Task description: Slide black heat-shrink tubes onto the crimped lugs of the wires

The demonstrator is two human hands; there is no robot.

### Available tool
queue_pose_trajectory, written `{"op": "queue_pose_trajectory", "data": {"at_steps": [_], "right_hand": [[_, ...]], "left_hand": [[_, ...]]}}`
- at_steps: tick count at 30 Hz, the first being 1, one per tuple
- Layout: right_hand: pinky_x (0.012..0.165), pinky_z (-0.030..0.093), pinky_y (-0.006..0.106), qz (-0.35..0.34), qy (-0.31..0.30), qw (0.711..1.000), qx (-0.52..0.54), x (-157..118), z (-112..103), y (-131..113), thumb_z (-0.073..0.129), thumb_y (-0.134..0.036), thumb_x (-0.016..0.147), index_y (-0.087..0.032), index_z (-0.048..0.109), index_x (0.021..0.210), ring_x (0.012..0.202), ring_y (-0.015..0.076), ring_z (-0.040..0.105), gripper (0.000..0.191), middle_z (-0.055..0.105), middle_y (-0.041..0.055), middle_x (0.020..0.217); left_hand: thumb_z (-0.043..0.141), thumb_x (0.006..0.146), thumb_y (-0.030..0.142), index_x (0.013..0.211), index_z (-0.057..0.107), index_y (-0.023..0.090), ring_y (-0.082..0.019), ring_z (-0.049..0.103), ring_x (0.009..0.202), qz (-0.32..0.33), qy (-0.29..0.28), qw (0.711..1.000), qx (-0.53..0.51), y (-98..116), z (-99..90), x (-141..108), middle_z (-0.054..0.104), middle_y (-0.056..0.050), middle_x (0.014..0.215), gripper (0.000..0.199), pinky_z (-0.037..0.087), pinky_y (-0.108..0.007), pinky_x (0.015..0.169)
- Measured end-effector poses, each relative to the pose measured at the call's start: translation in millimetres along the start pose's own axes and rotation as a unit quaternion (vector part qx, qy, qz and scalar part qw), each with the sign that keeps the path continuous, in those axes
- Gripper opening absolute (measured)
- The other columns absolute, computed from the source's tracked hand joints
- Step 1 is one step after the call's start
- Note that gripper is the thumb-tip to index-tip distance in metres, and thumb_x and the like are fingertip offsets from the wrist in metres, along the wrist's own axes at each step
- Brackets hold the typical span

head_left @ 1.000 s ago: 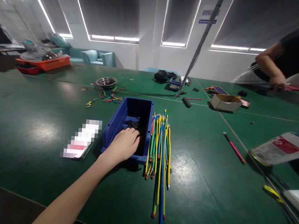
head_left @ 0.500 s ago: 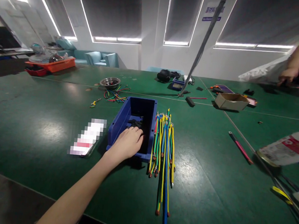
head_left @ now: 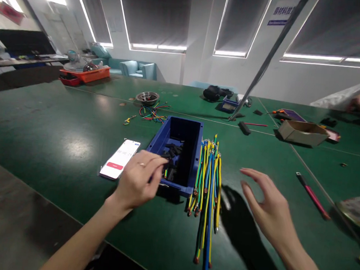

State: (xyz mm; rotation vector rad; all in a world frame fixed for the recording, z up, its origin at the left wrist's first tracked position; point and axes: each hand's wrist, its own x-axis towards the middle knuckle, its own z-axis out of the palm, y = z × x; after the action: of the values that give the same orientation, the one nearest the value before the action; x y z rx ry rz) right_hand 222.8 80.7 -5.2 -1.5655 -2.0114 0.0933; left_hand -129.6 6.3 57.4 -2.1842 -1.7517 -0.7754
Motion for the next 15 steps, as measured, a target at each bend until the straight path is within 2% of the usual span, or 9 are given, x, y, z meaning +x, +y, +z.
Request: {"op": "queue_pose_trajectory", "data": {"at_steps": [2,4,7,11,15], "right_hand": [[0.089,0.05,0.044,-0.007,-0.012,0.999,0.034,3,11,8,0.055,-0.038,0.091,-0.018,0.056,0.12,0.106,0.0206,0.058,0.035,0.058,0.0086,0.122],[0.089,0.05,0.044,0.013,-0.007,0.998,0.059,7,21,19,0.055,-0.038,0.092,-0.017,0.056,0.119,0.104,0.0202,0.059,0.034,0.06,0.0078,0.117],[0.087,0.051,0.043,0.037,-0.002,0.996,0.08,10,30,30,0.053,-0.039,0.093,-0.017,0.056,0.119,0.1,0.019,0.061,0.034,0.061,0.0073,0.114],[0.092,0.047,0.045,0.022,-0.011,0.996,0.082,5,29,26,0.053,-0.039,0.092,-0.018,0.056,0.12,0.106,0.0208,0.058,0.034,0.061,0.0075,0.116],[0.091,0.048,0.046,0.01,-0.011,0.998,0.065,6,28,19,0.054,-0.039,0.092,-0.018,0.056,0.119,0.106,0.0208,0.058,0.035,0.06,0.0077,0.117]], "left_hand": [[0.038,0.096,0.021,0.098,0.064,0.019,-0.024,0.058,0.093,-0.06,0.052,0.996,0.038,-28,-17.0,-32,0.066,-0.009,0.093,0.027,0.048,-0.04,0.088],[0.037,0.095,0.02,0.09,0.064,0.019,-0.027,0.057,0.09,-0.114,0.078,0.987,0.08,-56,-27.4,-64,0.064,-0.01,0.089,0.027,0.047,-0.044,0.086],[0.043,0.092,0.024,0.09,0.066,0.022,-0.03,0.055,0.093,-0.158,0.054,0.977,0.135,-85,-29.0,-99,0.063,-0.009,0.096,0.022,0.042,-0.052,0.092],[0.041,0.092,0.022,0.109,0.065,0.025,-0.031,0.054,0.103,-0.168,-0.005,0.973,0.158,-100,-18.2,-119,0.06,-0.01,0.112,0.03,0.042,-0.05,0.096],[0.035,0.094,0.021,0.119,0.062,0.022,-0.032,0.051,0.112,-0.164,-0.049,0.973,0.158,-109,-10.1,-121,0.054,-0.013,0.124,0.037,0.039,-0.051,0.1]]}}
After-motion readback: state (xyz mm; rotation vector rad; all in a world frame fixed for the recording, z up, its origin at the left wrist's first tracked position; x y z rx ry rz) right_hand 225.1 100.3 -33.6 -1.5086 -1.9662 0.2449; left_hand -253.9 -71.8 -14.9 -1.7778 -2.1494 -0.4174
